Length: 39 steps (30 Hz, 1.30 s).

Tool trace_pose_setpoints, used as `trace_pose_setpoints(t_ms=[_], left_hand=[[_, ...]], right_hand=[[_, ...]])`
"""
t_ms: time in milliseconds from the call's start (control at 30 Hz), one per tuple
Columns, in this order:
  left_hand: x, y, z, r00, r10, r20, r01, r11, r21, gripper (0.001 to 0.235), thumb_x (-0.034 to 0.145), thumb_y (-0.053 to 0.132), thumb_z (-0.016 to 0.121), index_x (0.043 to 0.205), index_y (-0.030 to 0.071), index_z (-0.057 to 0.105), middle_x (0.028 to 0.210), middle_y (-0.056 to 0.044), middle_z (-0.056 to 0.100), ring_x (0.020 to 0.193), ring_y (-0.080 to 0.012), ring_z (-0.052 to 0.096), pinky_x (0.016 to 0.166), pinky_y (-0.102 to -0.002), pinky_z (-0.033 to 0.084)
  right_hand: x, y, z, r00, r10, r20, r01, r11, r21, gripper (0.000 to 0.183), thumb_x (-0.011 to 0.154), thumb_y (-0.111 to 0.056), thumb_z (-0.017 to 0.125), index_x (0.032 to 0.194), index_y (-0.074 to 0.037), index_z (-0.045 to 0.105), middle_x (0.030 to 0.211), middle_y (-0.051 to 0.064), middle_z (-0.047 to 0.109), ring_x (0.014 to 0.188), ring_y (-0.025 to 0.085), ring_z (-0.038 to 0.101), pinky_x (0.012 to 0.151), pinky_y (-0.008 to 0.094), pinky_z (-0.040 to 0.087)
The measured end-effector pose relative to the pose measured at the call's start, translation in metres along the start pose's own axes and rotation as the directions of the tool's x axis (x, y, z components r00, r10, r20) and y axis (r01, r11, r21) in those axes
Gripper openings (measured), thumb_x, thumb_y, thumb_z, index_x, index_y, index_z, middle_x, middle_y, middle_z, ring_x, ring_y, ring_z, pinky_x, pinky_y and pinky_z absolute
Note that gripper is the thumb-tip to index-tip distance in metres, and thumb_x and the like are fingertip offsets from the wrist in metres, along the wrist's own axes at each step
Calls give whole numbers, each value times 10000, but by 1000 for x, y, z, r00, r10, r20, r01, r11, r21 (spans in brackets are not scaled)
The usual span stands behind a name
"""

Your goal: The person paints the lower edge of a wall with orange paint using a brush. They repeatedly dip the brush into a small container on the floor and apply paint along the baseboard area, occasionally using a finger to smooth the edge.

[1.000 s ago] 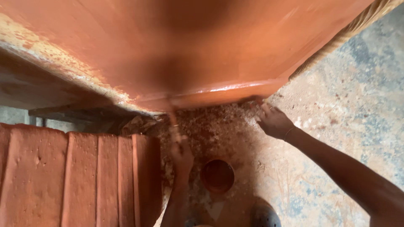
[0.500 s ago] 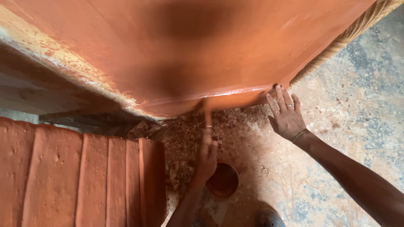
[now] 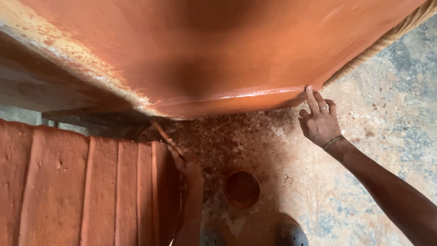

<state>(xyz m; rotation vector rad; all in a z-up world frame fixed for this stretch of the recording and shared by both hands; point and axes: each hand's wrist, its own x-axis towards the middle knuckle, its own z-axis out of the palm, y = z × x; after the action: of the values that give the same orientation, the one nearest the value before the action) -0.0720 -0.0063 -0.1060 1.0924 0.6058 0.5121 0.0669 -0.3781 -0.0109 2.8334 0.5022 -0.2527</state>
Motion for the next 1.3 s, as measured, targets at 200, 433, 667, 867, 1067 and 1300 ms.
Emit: trace_pose_setpoints(t_ms=[200, 433, 667, 867, 1067, 1300], left_hand=[[-10, -44, 39, 946, -156, 283, 35, 921, 389, 207, 1053, 197, 497, 1244, 119, 473, 752, 12, 502, 569, -101, 459, 484, -275, 409], [-18, -55, 54, 649, -291, 703, -152, 856, 494, 349, 1120, 193, 508, 1406, 0, 454, 796, 5, 435, 687, -100, 436, 638, -250, 422], [16, -33, 6, 936, -335, 106, 296, 914, 277, 325, 1009, 109, 578, 1321, 199, 561, 680, 15, 430, 510, -92, 380, 447, -255, 354], [22, -46, -13, 987, -158, 12, 157, 985, 67, 197, 1045, 130, 555, 1240, 100, 549, 797, 29, 495, 590, -100, 456, 485, -260, 407], [-23, -35, 66, 938, 24, 346, -71, 990, 124, 441, 1031, 143, 490, 1465, 113, 415, 869, 20, 540, 596, -78, 457, 446, -252, 424], [-95, -7, 115, 554, -7, 832, -260, 949, 181, 555, 1111, 114, 502, 1636, 125, 324, 1166, -67, 585, 736, -72, 495, 599, -226, 472]], right_hand=[[1, -1, 12, 975, -72, -209, 83, 995, 46, 289, 943, -306, 588, 1120, -151, 754, 1669, 327, 22, 1214, 401, 574, 1071, 489, 465], [1, 0, -2, 970, -93, -226, 128, 981, 144, 129, 956, -201, 637, 987, -143, 747, 1672, 352, 46, 625, 206, 708, 641, 354, 622], [3, -2, -6, 971, -90, -223, 132, 974, 186, 142, 965, -220, 614, 980, -148, 735, 1679, 372, 32, 644, 206, 699, 634, 358, 625], [0, -8, 1, 985, -35, -171, 77, 966, 247, 216, 959, -251, 615, 1094, -144, 744, 1660, 377, 24, 658, 237, 716, 660, 374, 626], [-1, -14, -2, 995, 27, -92, -2, 964, 267, 268, 957, -297, 606, 1151, -164, 733, 1690, 331, 6, 693, 247, 746, 704, 368, 632], [-2, -17, 3, 994, 91, 67, -106, 951, 291, 299, 995, -317, 588, 1226, -163, 700, 1710, 264, -46, 646, 232, 721, 648, 369, 634]])
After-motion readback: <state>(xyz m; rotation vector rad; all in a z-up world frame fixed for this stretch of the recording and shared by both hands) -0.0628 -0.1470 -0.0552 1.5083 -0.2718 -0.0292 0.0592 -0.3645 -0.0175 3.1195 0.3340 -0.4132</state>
